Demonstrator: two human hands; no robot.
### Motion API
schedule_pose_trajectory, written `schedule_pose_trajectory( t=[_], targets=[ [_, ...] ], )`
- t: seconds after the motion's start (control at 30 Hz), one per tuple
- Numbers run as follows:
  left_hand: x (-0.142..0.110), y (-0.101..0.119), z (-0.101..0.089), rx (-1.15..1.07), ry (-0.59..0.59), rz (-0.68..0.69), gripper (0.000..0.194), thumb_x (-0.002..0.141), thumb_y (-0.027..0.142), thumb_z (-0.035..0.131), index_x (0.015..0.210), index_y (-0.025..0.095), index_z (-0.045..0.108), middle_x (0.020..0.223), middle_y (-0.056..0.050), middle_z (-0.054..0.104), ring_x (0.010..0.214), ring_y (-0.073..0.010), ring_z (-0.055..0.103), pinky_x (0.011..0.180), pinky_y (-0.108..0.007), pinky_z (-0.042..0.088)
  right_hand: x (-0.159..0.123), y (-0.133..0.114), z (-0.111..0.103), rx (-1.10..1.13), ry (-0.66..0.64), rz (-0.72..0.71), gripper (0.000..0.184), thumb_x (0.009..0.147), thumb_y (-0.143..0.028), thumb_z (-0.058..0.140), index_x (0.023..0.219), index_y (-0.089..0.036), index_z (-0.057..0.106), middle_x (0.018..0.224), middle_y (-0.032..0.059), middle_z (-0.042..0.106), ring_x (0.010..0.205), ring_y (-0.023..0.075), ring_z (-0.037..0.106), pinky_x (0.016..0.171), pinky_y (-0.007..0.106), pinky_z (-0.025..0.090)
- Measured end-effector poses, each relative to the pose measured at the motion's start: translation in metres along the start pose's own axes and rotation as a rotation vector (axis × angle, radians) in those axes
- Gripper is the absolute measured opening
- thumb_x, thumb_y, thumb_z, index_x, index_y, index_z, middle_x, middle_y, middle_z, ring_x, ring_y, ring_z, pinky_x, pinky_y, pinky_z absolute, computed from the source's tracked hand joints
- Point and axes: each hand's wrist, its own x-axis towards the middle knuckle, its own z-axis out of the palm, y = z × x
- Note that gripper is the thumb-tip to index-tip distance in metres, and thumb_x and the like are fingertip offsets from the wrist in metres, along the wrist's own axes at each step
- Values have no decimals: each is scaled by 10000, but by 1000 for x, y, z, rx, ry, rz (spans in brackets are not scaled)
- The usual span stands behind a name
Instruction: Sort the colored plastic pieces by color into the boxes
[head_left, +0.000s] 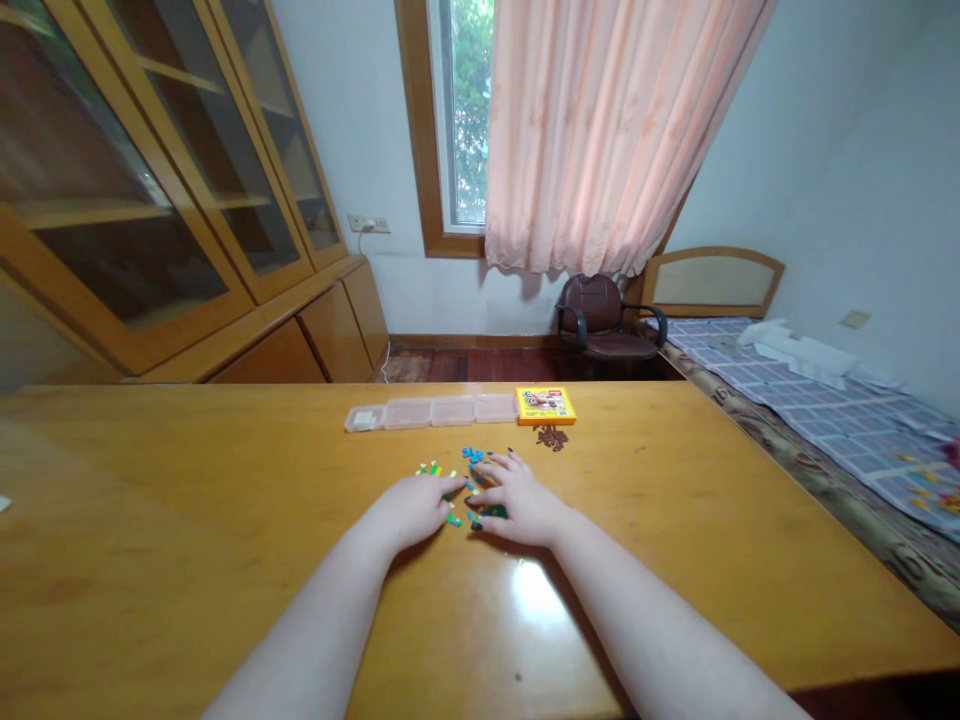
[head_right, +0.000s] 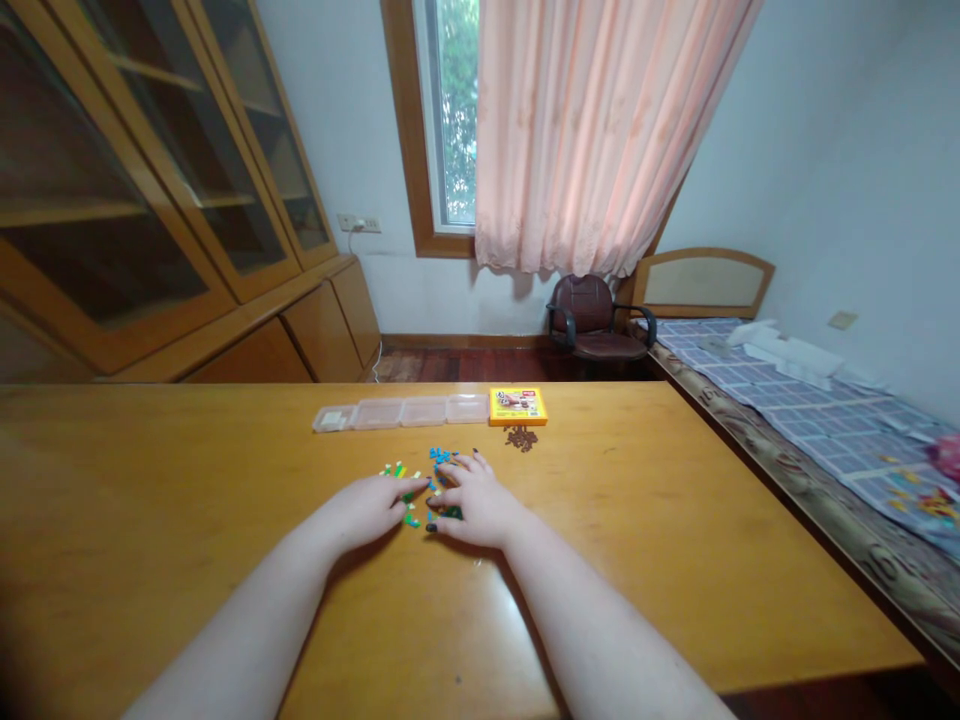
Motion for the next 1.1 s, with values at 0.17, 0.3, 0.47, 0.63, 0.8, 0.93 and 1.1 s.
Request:
schedule_pose_trajectory(
  t=[0.17,0.3,0.47,0.63,0.8,0.93,1.1],
  targets=[
    [-17,6,-13,-35,-106,15,357,736,204,448,953,312,710,958,-7,718,857,-201,644,758,-275,467,0,2,1,2,33,58,322,835,-465,549,1093,-302,652,1345,41,465,1272,256,324,1078,504,154],
    [-27,18,-13,6,-186,-72,324,747,225,413,878,225,710,893,-71,717,802,-223,654,719,-296,478,1,3,2,1,59,68,316,832,-447,558,1092,-293,651,1332,50,476,1262,264,335,1074,512,161],
    [-30,30,1,68,-207,-127,379,791,224,352,992,159,665,977,-155,691,867,-280,658,754,-372,492,1,6,3,2,82,79,288,847,-421,543,1074,-296,668,1318,49,497,1258,265,341,1068,507,187],
    [-30,29,4,67,-192,-117,499,799,221,364,1273,170,507,1125,-164,645,993,-281,627,842,-391,474,0,8,2,39,54,-12,243,813,-410,594,1024,-338,689,1334,12,492,1274,256,333,1071,503,181],
    [-35,26,-5,31,-218,-107,452,792,226,368,1191,205,579,1139,-126,644,1003,-257,620,856,-367,465,0,2,-1,17,-33,-65,297,811,-496,573,1056,-362,673,1415,4,407,1318,287,261,1069,556,128],
    [-39,32,-4,12,-254,-48,357,796,245,353,976,185,656,1001,-120,687,881,-251,651,787,-357,488,1,-1,-1,-31,-1,21,385,813,-504,565,1141,-314,633,1413,55,398,1324,305,243,1068,566,125],
    [-37,38,5,63,-268,-78,396,806,249,350,1083,139,611,1034,-168,672,911,-281,648,797,-392,490,2,5,0,-26,92,66,296,839,-422,555,1076,-283,664,1338,58,479,1292,279,301,1070,531,172]
  ],
)
